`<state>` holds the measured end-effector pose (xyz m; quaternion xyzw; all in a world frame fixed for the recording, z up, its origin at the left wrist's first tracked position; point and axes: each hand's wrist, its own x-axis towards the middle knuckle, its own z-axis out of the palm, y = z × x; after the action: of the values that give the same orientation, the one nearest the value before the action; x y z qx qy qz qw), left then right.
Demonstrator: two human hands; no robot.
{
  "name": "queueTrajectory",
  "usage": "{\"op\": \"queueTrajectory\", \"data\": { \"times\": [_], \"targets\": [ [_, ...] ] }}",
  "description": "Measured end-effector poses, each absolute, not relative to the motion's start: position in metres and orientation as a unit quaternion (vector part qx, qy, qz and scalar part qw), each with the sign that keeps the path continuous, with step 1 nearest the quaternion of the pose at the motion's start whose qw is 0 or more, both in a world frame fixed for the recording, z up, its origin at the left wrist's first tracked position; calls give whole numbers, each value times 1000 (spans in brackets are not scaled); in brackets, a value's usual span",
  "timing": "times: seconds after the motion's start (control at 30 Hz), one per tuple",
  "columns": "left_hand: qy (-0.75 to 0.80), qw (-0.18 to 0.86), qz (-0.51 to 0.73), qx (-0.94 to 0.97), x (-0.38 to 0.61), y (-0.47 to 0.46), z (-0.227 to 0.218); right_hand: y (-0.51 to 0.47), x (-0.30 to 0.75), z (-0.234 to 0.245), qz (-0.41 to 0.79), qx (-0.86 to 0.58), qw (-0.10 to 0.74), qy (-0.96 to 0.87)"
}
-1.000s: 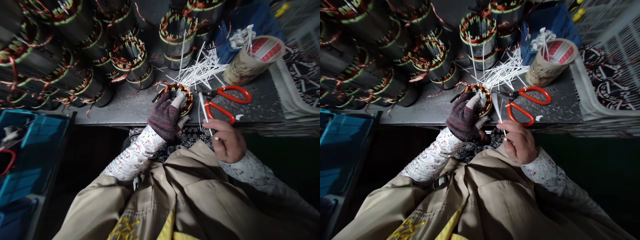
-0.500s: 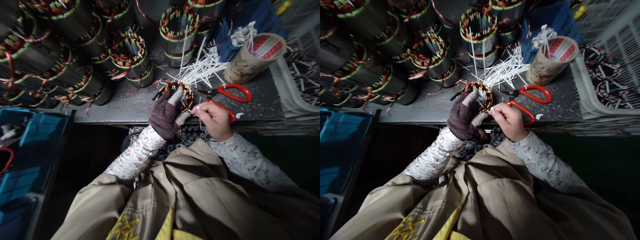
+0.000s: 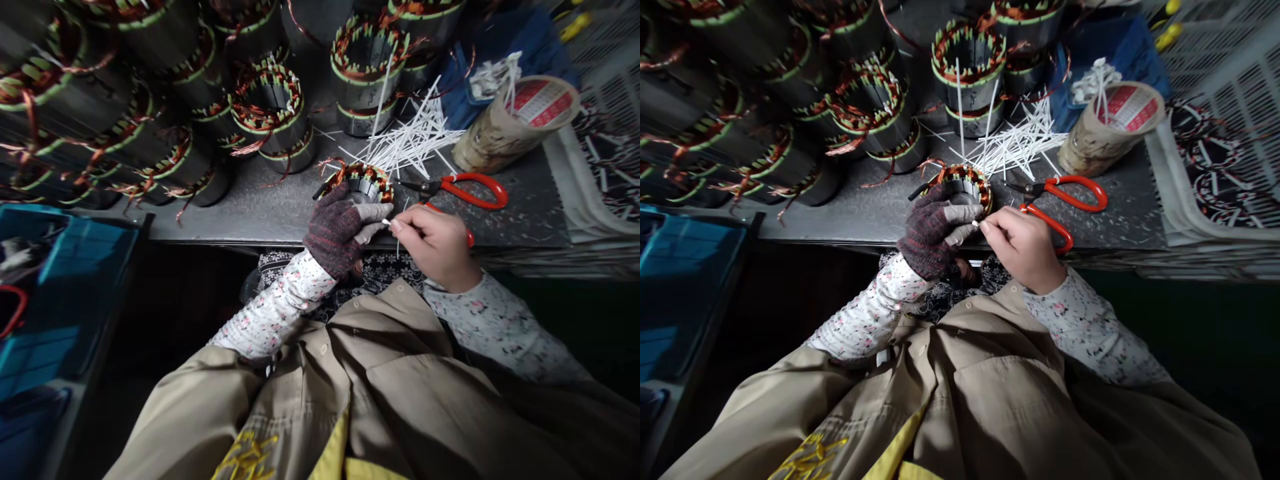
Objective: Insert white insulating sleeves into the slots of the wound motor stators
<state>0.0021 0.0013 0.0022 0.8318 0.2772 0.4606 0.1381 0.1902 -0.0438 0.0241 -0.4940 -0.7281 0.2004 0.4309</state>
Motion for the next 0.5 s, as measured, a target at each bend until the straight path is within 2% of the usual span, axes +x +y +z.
{"op": "queueTrajectory", "data": {
  "times": [0.17,0.33,0.5],
  "targets": [
    [272,139,453,837,1,0,3,-35,189,23,201,-523,420,-714],
    [287,102,436,847,3,-3,6,-45,189,38,215,-499,371,-753],
    [310,85,446,835,6,-7,7,-56,199,50,361,-415,524,-650]
  ]
}}
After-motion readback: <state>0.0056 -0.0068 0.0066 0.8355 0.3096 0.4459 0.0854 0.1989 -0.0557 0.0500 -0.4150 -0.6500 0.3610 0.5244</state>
